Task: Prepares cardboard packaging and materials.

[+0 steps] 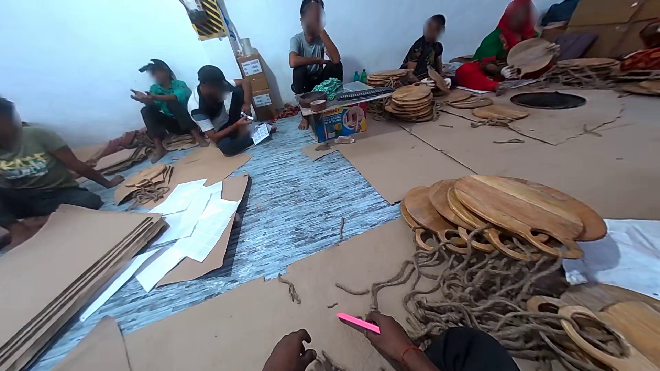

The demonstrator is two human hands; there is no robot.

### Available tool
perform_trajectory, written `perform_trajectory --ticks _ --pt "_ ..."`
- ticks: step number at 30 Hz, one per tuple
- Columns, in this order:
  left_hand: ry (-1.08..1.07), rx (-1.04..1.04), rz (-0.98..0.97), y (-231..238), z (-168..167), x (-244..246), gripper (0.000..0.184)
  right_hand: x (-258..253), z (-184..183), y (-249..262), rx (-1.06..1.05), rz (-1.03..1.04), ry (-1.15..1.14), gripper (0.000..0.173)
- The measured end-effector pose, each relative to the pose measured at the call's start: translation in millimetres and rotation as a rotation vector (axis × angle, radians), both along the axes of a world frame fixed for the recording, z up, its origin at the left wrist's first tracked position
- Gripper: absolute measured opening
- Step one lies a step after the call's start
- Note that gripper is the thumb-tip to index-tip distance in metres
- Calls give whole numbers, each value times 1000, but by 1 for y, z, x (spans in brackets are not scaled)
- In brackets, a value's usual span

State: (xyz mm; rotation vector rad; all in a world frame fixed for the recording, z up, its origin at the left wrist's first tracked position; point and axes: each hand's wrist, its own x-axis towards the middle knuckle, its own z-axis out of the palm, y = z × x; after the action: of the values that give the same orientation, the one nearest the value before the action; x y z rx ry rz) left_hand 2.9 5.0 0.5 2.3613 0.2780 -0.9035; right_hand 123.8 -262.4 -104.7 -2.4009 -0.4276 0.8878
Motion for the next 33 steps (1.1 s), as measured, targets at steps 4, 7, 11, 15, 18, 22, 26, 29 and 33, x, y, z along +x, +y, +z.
perform_trajectory --ticks 4,7,11,15,18,22,26,29,33 --pt "-1 1 4 -1 1 0 48 0 0 0 -7 -1 1 39" --pt "8 3 4 -1 1 0 48 -1 0 0 -3 0 -1 38" --pt "11 7 -2 -1 2 0 48 0 -2 0 4 -2 -9 39" --pt "11 6 -4 -1 2 0 48 0 -3 0 6 -4 -11 38" --pt "11 5 -4 -1 2 1 48 0 -2 0 6 1 -11 39" --pt "14 8 -7 -1 1 1 48 0 -3 0 0 4 -12 38" --pt "8 6 -7 -1 2 1 48 0 -2 0 2 0 -3 38" --pt "-2 -6 4 -1 2 0 47 0 -1 0 8 -6 3 39" --pt "0 2 5 -1 1 0 47 0 -2 0 0 -3 1 39"
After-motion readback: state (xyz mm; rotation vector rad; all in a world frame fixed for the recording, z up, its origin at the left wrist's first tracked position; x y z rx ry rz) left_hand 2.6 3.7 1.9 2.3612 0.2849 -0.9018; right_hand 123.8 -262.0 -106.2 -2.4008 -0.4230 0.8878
